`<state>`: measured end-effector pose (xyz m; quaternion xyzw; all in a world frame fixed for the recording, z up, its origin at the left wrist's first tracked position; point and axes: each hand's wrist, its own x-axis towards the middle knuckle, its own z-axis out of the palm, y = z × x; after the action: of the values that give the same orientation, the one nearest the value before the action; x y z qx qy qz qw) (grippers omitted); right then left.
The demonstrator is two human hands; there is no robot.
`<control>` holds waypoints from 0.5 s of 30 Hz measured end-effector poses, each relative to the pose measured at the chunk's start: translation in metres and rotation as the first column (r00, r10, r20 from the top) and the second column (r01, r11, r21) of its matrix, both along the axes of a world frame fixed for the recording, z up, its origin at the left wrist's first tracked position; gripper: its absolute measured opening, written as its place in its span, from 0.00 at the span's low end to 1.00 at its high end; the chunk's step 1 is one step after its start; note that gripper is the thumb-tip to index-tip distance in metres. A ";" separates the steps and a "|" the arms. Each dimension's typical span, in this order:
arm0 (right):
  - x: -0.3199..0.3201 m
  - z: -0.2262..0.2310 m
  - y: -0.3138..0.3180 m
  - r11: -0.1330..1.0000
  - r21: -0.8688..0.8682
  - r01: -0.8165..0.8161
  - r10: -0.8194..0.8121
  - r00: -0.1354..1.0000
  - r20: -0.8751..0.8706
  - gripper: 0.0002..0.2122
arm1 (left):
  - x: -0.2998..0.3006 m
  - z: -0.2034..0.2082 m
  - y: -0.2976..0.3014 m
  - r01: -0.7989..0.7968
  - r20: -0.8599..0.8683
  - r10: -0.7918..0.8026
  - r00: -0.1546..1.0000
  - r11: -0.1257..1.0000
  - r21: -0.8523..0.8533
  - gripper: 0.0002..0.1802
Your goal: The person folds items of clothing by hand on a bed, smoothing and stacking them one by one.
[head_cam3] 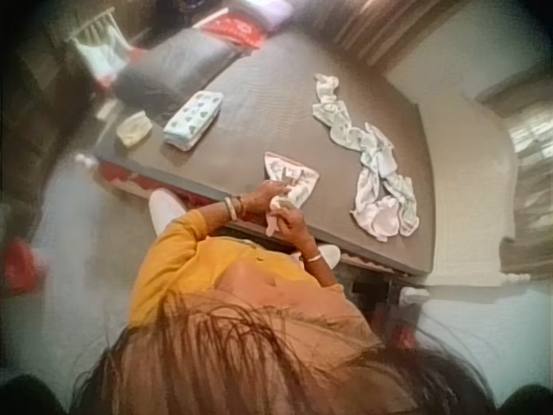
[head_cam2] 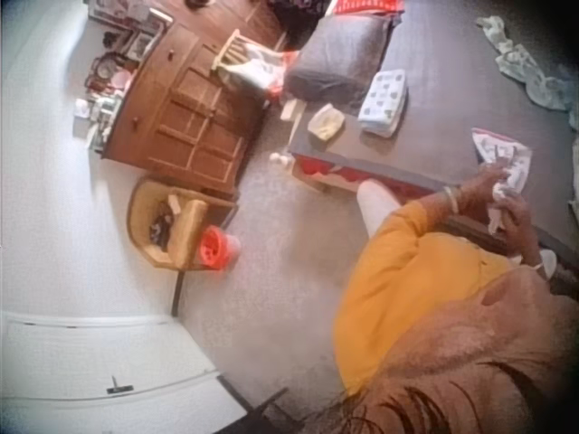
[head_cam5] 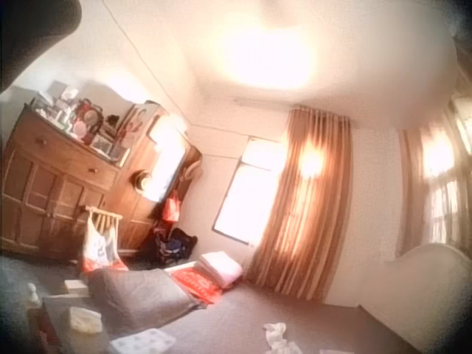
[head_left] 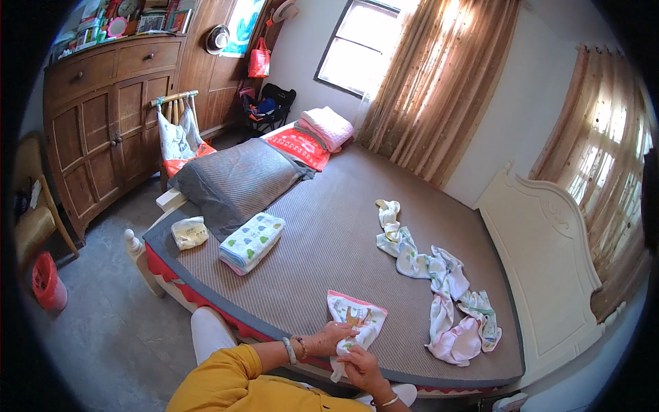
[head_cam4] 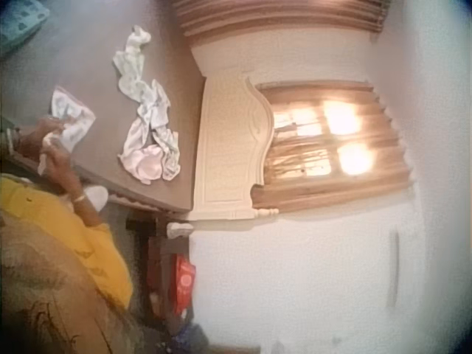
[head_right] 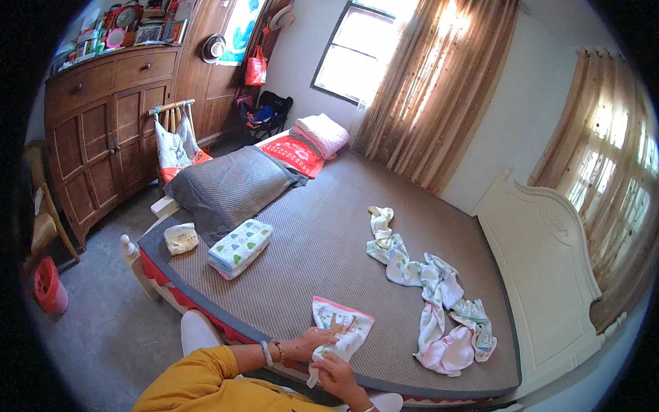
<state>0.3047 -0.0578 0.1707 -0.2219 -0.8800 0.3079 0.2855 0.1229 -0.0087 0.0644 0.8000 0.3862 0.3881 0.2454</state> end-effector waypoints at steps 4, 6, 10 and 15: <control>0.013 0.035 -0.010 1.000 -0.009 -0.013 0.012 0.989 -0.145 0.08 | -0.009 0.006 -0.001 -0.139 0.079 0.133 0.988 0.987 0.081 0.24; 0.026 0.051 -0.012 1.000 -0.006 0.022 -0.023 0.983 -0.181 0.08 | -0.020 0.005 -0.003 -0.239 0.016 0.238 0.971 0.968 0.077 0.22; 0.042 0.073 0.000 0.988 0.093 0.120 -0.078 0.926 -0.370 0.07 | -0.053 0.004 0.004 -0.308 -0.014 0.308 0.951 0.951 0.038 0.15; 0.071 0.092 0.028 0.934 0.094 0.344 -0.293 0.890 -0.350 0.07 | -0.121 0.026 0.009 -0.448 -0.060 0.453 0.890 0.890 0.083 0.10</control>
<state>0.3758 -0.0293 0.2625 -0.2862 -0.7922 0.2209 0.4917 0.0021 0.0004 0.0905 0.7110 0.5570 0.4157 0.1065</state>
